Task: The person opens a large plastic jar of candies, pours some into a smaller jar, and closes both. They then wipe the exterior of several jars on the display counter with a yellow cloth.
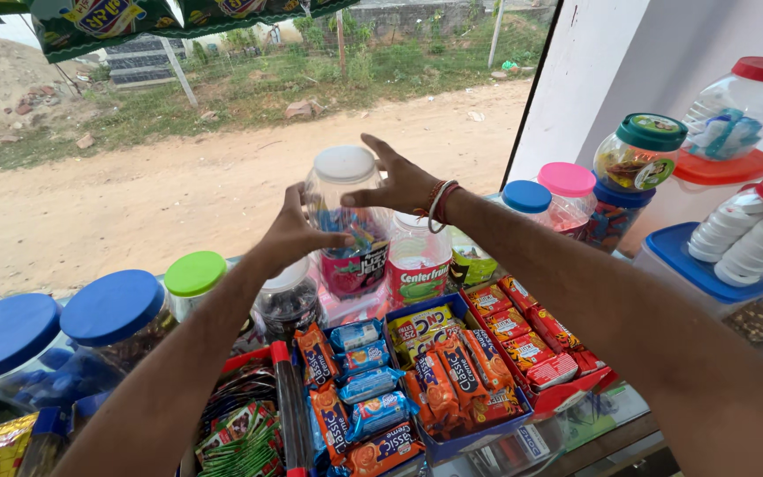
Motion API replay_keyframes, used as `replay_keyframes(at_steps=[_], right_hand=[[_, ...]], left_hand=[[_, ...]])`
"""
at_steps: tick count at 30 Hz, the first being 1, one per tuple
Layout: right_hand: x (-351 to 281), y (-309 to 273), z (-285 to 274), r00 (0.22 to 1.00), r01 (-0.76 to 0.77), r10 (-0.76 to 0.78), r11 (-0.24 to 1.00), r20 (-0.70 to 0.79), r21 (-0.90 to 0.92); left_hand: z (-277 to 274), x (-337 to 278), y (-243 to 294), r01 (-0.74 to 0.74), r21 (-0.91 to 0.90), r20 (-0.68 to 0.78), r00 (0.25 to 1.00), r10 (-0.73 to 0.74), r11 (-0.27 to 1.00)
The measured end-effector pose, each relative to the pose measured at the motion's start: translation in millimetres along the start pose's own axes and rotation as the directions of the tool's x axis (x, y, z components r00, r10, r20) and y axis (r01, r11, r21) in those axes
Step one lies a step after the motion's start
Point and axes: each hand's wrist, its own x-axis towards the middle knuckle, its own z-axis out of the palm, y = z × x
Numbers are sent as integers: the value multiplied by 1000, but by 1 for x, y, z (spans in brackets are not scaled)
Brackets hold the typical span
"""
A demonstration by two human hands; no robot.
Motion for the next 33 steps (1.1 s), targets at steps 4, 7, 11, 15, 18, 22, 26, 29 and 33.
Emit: replay_keyframes(at_steps=[4, 7, 11, 15, 18, 22, 26, 29, 33], right_hand=[[1, -9, 14, 997, -5, -12, 977, -77, -213], [5, -14, 22, 997, 24, -45, 945, -57, -325], [14, -4, 25, 999, 35, -48, 914, -21, -405], [21, 38, 23, 991, 126, -132, 941, 4, -314], [20, 81, 5, 957, 289, -273, 918, 97, -270], [-11, 115, -8, 989, -30, 88, 913, 123, -407], [-28, 96, -11, 907, -198, 327, 887, 265, -417], [-39, 71, -12, 889, -174, 377, 801, 258, -572], [-41, 48, -15, 960, -103, 230, 820, 159, -564]], left_hand=[[7, 1, -21, -14, 76, 24, 1000, 12, 997], [9, -4, -26, 19, 231, 32, 999, -27, 973], [9, -9, -22, 46, 245, 49, 997, -60, 968], [7, -13, -21, 78, 236, 86, 991, -101, 969], [7, -13, -23, 39, 195, 54, 997, -51, 980], [5, -10, -25, 27, 103, 0, 1000, -27, 994], [3, -12, -23, 29, 89, -23, 999, -27, 996], [0, -10, -18, 80, 21, -81, 994, -79, 997], [-19, 6, -5, -45, -85, -209, 977, 26, 995]])
